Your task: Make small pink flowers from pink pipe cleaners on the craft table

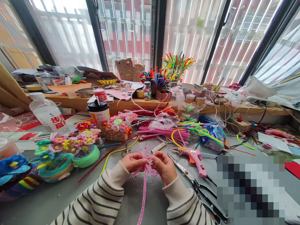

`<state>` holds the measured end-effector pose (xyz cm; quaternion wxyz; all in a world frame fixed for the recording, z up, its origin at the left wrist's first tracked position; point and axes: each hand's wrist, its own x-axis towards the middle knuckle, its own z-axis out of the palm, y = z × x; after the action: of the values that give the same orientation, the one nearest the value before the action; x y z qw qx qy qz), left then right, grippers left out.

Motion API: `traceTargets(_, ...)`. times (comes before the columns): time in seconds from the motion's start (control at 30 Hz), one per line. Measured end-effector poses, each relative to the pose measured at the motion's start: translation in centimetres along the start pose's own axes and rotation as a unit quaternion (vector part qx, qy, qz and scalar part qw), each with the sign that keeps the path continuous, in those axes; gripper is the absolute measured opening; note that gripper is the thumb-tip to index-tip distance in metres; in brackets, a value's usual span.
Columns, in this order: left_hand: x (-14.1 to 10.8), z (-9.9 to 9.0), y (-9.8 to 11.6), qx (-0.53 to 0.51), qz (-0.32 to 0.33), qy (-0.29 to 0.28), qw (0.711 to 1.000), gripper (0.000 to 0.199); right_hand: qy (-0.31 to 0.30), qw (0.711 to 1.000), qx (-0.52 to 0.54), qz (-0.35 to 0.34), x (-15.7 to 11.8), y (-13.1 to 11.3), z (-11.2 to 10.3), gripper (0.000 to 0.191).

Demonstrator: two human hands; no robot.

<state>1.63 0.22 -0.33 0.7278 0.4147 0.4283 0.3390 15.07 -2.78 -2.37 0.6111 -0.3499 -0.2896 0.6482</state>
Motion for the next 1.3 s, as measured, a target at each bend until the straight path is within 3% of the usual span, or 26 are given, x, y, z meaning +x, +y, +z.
traceTargets(0.13,0.32,-0.30,0.03,-0.016,0.011,0.032,0.999,0.027,0.023,0.998,-0.063,-0.019,-0.03,-0.08,-0.08,0.023)
traceTargets(0.3,0.86,-0.77,-0.27,-0.013,0.041,0.072,0.996,0.029,-0.070,0.978,-0.192,-0.040,-0.47,-0.35,-0.11,0.027)
traceTargets(0.53,0.71,-0.59,-0.32,-0.061,0.020,0.031,0.997,0.031,-0.057,0.956,-0.277,-0.078,-0.55,-0.53,-0.14,0.016)
traceTargets(0.9,0.58,-0.68,-0.51,-0.005,0.020,0.022,1.000,0.030,-0.054,0.922,-0.373,-0.083,-0.66,-0.50,-0.05,0.019)
traceTargets(1.3,0.27,-0.81,-0.48,-0.003,0.007,-0.021,1.000,0.029,-0.093,0.932,-0.349,-0.040,-0.54,-0.70,-0.27,0.023)
